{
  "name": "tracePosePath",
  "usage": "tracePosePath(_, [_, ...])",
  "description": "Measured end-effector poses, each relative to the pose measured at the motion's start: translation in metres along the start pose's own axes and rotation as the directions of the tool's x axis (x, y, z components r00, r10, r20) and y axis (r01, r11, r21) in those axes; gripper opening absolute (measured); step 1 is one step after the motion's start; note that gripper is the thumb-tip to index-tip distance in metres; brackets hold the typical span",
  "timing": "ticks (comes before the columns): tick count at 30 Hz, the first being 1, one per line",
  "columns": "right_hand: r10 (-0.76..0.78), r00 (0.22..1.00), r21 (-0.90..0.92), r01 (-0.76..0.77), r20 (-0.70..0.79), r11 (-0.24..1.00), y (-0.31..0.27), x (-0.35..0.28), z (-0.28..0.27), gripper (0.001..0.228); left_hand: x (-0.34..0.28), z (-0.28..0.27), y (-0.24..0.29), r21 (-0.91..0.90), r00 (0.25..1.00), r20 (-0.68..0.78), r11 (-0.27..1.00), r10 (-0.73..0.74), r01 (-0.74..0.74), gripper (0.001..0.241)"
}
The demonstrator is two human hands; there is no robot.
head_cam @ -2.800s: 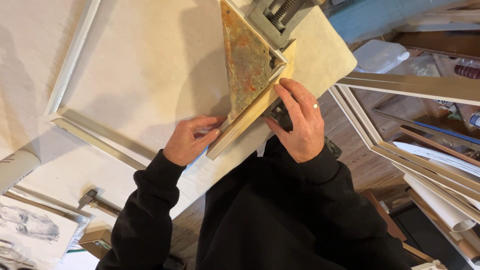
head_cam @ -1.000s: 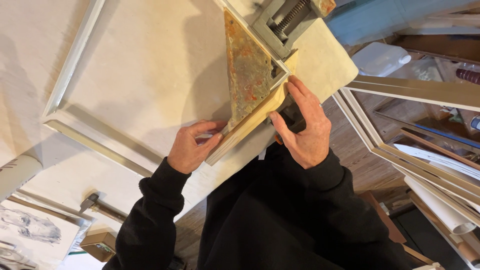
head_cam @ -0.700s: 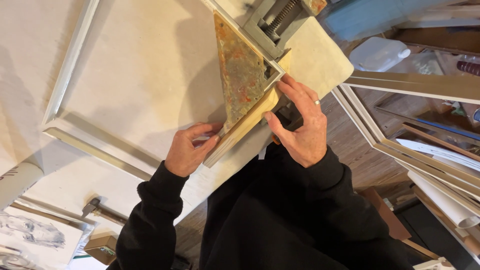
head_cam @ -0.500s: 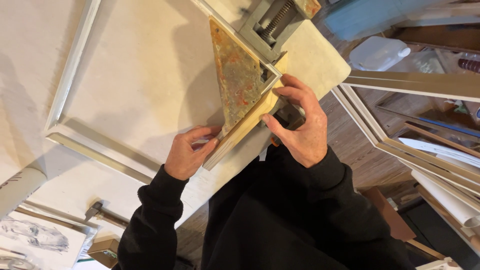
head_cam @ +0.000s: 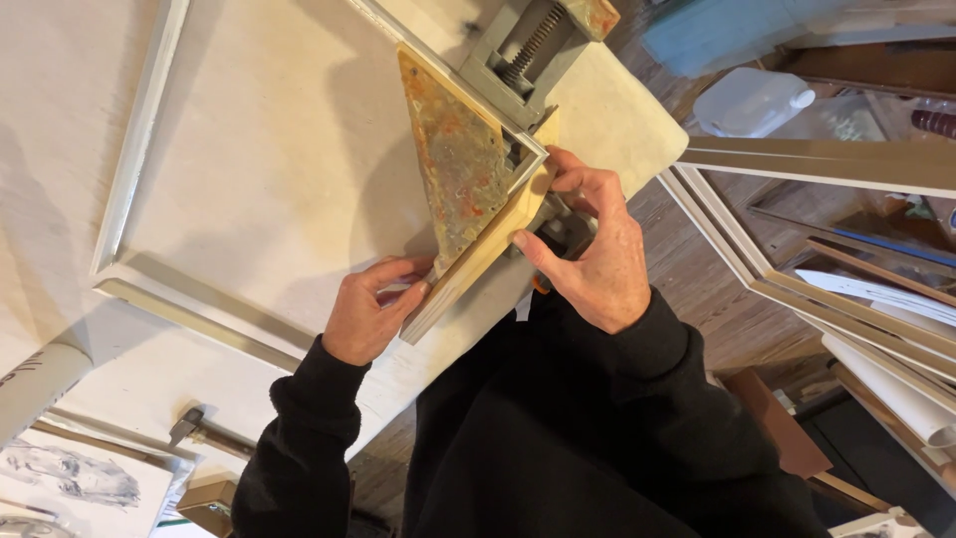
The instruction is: The person fits two pieces of white picture frame moulding together at a corner, applies wood glue from a bottle into the joint, and presses the pieces together. They then place the joined frame into a corner clamp on the workbench and tighten the clamp screw to hold the mitered corner while the glue sets.
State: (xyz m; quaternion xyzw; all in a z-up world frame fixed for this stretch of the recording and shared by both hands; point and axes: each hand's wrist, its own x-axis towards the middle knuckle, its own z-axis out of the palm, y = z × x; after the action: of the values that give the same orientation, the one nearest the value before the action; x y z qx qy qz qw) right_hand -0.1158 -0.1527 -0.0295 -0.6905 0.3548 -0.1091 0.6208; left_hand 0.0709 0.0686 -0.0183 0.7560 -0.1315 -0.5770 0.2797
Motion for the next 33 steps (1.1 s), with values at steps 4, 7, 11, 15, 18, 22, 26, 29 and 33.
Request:
tracePosePath(4, [-0.019,1.0,-0.026,0.02,0.01,0.999,-0.01,0.003,-0.003,0.061,-0.002,0.001,0.0,-0.006,1.0,-0.001,1.0,0.012,-0.012,0.035])
tracePosePath(7, [-0.028,0.999,-0.071,0.03,0.033,0.997,-0.015,0.005,-0.005,0.072,-0.003,0.0,-0.002,-0.013,1.0,0.0,1.0,0.02,-0.02,0.035])
tracePosePath(11, [-0.07,0.997,-0.167,0.075,0.033,0.983,-0.011,0.003,-0.004,0.078,-0.004,0.001,0.003,-0.015,1.0,-0.008,1.0,0.004,-0.004,0.035])
tracePosePath(15, [-0.018,1.0,-0.142,0.02,0.016,0.99,-0.01,0.003,-0.003,0.078,-0.006,0.001,0.007,0.011,1.0,-0.017,1.0,0.008,-0.008,0.035])
tracePosePath(18, [-0.072,0.997,-0.145,0.075,0.025,0.987,-0.008,0.003,-0.004,0.078,-0.007,0.002,0.007,0.016,0.999,-0.022,0.999,0.029,-0.028,0.034])
tracePosePath(22, [0.037,0.999,-0.168,-0.033,0.021,0.985,-0.01,0.004,-0.004,0.082,-0.007,0.003,0.006,0.046,0.999,-0.037,0.999,0.025,-0.023,0.034])
tracePosePath(26, [0.021,1.0,-0.088,-0.019,0.02,0.996,-0.007,0.004,-0.005,0.084,-0.005,0.003,0.003,0.03,1.0,-0.021,0.999,0.01,-0.009,0.035])
tracePosePath(29, [0.018,1.0,-0.077,-0.016,0.018,0.997,-0.007,0.004,-0.004,0.086,-0.006,0.003,0.003,0.021,1.0,-0.018,1.0,0.02,-0.019,0.035])
tracePosePath(33, [0.032,0.999,-0.052,-0.031,0.012,0.998,-0.005,0.003,-0.002,0.086,-0.007,0.002,0.004,0.039,0.999,-0.031,0.999,0.023,-0.022,0.035])
